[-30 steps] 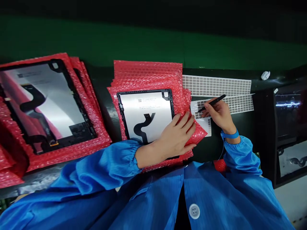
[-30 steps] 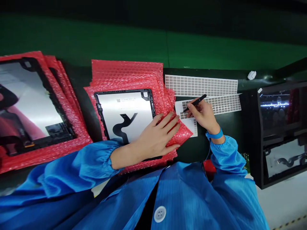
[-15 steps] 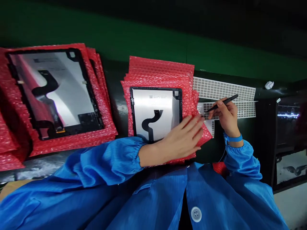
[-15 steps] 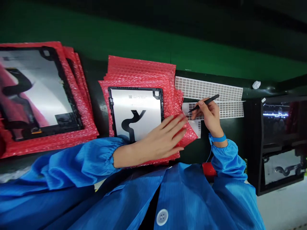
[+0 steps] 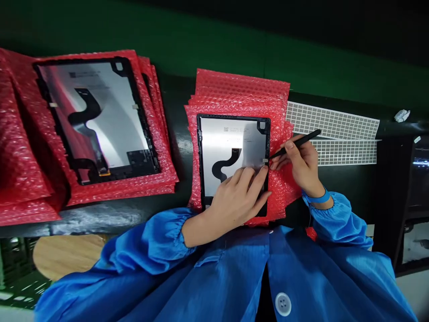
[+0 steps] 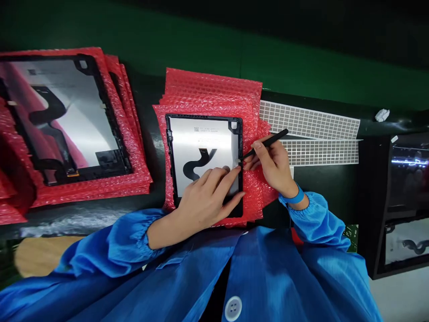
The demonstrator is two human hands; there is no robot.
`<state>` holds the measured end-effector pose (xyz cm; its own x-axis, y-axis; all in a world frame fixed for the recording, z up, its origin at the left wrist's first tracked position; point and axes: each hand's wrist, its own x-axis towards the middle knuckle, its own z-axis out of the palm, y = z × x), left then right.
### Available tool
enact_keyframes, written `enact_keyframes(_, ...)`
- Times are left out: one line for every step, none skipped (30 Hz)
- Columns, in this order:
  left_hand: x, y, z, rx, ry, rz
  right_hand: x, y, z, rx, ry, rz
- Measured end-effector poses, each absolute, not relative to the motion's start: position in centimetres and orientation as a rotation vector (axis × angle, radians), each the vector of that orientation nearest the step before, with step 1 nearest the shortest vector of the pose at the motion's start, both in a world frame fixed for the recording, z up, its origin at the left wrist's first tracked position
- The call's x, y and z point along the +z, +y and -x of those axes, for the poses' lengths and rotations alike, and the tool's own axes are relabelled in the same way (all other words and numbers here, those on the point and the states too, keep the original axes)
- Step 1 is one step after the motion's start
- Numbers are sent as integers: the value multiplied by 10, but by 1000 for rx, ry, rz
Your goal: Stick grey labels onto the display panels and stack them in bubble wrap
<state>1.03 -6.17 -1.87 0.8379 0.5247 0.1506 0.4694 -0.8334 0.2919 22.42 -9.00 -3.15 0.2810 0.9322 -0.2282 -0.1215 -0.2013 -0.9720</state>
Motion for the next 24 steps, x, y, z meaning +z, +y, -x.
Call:
enact_keyframes(-19,-62,-10,316,769,-2767,-32,-90,-224,1179,-810,1433)
enact_keyframes(-20,-63,-10,308,770,-2762,-33,-90,-224,1181,-809,1442)
enact_keyframes(-19,-63,-11,303,770,-2762,-33,-90,-224,1184,-807,1448)
enact_keyframes(-19,-63,-11,304,768,-2768,-34,-90,-224,1185,-804,1449)
enact_keyframes(-18,-63,-11,311,766,-2779,-34,-90,-224,1185,-802,1448)
enact_keyframes(-18,-63,-11,320,761,-2791,-35,-90,-224,1184,-800,1444)
enact_keyframes(-17,-63,-11,328,758,-2801,-35,-90,-223,1184,-799,1439)
enact_keyframes(-17,-62,-11,333,755,-2807,-36,-90,-223,1183,-797,1431)
enact_keyframes(-17,-62,-11,336,753,-2807,-36,-90,-223,1181,-794,1423)
enact_keyframes(-17,-62,-11,336,752,-2805,-36,-90,-223,1182,-791,1417)
enact_keyframes(-16,-62,-12,328,754,-2803,-36,-90,-223,1184,-788,1413)
enact_keyframes(-16,-62,-12,319,758,-2805,-36,-90,-223,1183,-784,1409)
enact_keyframes(-16,-62,-12,312,763,-2810,-36,-90,-223,1183,-779,1407)
enact_keyframes(-15,-62,-12,308,765,-2819,-37,-90,-223,1184,-772,1404)
enact_keyframes(-15,-62,-12,308,767,-2828,-37,-90,-222,1184,-765,1400)
enact_keyframes(-14,-62,-12,313,764,-2836,-37,-89,-222,1185,-757,1396)
enact_keyframes(-14,-62,-12,323,758,-2841,-37,-89,-222,1187,-749,1396)
enact_keyframes(-13,-62,-12,336,751,-2844,-37,-89,-221,1191,-743,1398)
enact_keyframes(-13,-61,-12,344,745,-2845,-37,-89,-221,1195,-740,1402)
enact_keyframes(-13,-61,-12,346,742,-2846,-37,-88,-221,1198,-740,1406)
enact_keyframes(-12,-61,-12,343,741,-2846,-37,-88,-221,1201,-741,1408)
enact_keyframes(-12,-61,-12,335,742,-2847,-36,-88,-221,1204,-744,1408)
enact_keyframes(-12,-61,-12,327,744,-2847,-36,-89,-221,1203,-749,1408)
enact_keyframes(-11,-61,-12,320,746,-2848,-36,-89,-221,1199,-754,1409)
